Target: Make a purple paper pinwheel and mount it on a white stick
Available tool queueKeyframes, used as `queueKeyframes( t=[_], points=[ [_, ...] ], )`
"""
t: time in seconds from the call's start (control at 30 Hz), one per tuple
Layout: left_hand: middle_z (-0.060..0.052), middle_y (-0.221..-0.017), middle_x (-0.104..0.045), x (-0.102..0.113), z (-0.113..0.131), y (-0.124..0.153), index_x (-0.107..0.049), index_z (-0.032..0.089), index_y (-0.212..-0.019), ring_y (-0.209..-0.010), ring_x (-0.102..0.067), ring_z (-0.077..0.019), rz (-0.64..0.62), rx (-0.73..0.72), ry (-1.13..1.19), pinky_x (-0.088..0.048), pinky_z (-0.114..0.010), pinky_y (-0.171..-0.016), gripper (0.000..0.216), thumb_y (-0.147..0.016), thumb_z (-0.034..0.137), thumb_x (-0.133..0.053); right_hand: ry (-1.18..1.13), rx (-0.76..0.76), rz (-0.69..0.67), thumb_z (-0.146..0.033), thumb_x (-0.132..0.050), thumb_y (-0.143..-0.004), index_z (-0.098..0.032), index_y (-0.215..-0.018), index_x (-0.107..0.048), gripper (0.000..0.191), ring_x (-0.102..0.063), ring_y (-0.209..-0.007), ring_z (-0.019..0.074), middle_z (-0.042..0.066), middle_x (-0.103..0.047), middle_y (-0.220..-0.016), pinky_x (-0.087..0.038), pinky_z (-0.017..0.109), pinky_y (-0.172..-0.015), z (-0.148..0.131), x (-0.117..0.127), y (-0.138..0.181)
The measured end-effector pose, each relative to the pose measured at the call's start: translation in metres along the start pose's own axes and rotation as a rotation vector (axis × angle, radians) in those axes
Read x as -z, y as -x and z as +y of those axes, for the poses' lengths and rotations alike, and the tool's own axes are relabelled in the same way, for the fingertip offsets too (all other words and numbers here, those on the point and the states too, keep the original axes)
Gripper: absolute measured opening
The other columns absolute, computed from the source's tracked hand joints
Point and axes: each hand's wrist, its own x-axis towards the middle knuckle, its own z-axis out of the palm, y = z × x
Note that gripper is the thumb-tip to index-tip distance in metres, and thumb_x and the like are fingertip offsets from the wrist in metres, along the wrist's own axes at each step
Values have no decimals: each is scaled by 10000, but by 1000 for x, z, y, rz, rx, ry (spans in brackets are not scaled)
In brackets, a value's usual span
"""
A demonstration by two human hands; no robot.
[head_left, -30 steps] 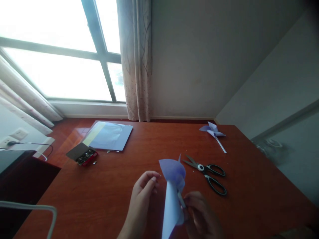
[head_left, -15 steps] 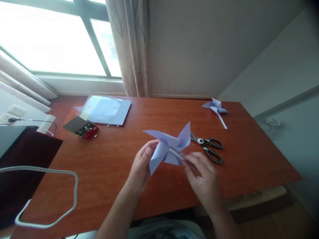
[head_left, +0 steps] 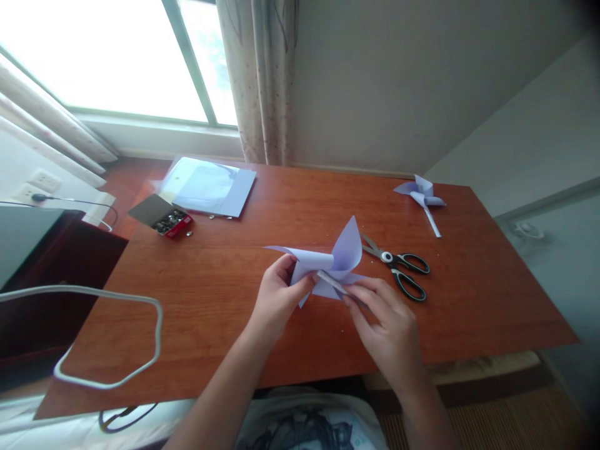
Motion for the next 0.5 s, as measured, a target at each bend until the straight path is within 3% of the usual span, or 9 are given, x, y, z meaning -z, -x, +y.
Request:
queueKeyframes(
  t=[0.23, 0.5],
  points=[
    [-12, -803, -745, 0, 0, 1, -765, 161, -908, -709, -631, -138, 24, -142, -73, -497, -219, -656, 209, -745, 243, -868, -37, -35, -9, -79, -672, -928, -188, -1054, -715, 173, -684, -947, 141, 51, -710, -1012, -553, 246, -879, -3, -1, 1],
    [-12, -811, -748, 2, -6, -1, -768, 163, -883, -724, -636, -143, 120, -107, -49, -498, -229, -676, 222, -726, 273, -881, -18, -5, 25, -69, -675, -916, -185, -1057, -695, 184, -684, -926, 147, 56, -704, -983, -563, 249, -852, -15, -5, 4]
  ],
)
